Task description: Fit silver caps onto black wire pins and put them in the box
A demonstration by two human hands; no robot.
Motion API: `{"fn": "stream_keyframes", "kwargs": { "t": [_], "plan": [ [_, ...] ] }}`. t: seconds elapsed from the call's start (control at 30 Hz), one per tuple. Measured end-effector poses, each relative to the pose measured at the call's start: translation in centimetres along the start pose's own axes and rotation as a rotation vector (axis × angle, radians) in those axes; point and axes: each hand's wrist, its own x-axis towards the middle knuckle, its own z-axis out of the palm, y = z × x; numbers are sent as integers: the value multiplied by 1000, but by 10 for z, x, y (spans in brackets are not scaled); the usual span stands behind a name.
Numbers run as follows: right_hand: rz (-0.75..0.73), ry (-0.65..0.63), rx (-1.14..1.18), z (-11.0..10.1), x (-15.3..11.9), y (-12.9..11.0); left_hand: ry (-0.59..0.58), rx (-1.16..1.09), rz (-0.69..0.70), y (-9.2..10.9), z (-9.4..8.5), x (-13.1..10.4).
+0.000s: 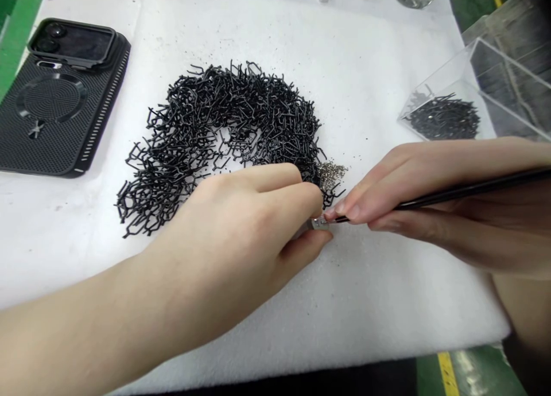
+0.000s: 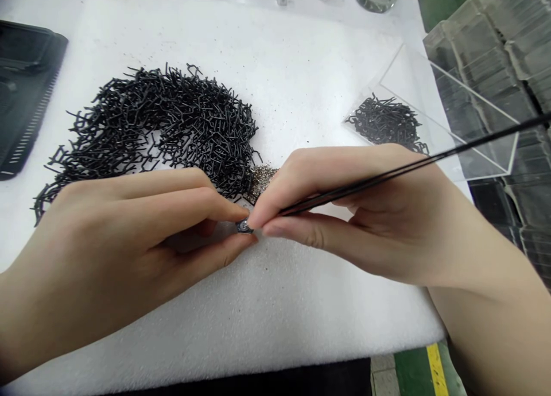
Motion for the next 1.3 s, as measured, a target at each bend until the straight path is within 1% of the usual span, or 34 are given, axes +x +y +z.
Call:
{"fn": "stream_keyframes", "kwargs": {
  "t": [0.13, 0.23, 0.4, 0.5, 0.6, 0.77, 0.93, 1.2, 1.23, 1.27, 1.3],
  "plan": [
    [-19, 9, 13, 0, -2, 3, -4, -16, -9, -4, 5, 3],
    [-5, 10, -19, 0, -2, 2, 21, -42, 27, -7, 8, 5],
    [-30, 7, 9, 2, 0, 0, -20, -6, 0, -3, 3, 4],
    [-38, 15, 33, 2, -1, 2, -9, -4, 10, -2, 2, 1],
    [-25, 15, 28, 1, -2, 3, 2, -4, 27, -5, 4, 0],
    [-13, 10, 31, 0, -2, 2, -58, 34, -21, -6, 4, 7],
    [-23, 15, 37, 2, -1, 4, -72, 30, -13, -6, 2, 12],
    [13, 3, -7, 1, -3, 2, -21, -12, 19, -7, 7, 3],
    [10, 11, -1, 1, -3, 2, -35, -9, 8, -7, 7, 2],
    [4, 16, 6, 1, -3, 2, -17, -10, 17, -7, 7, 2],
    [-7, 21, 13, 1, -3, 2, -41, -6, 4, -8, 7, 2]
  ]
}}
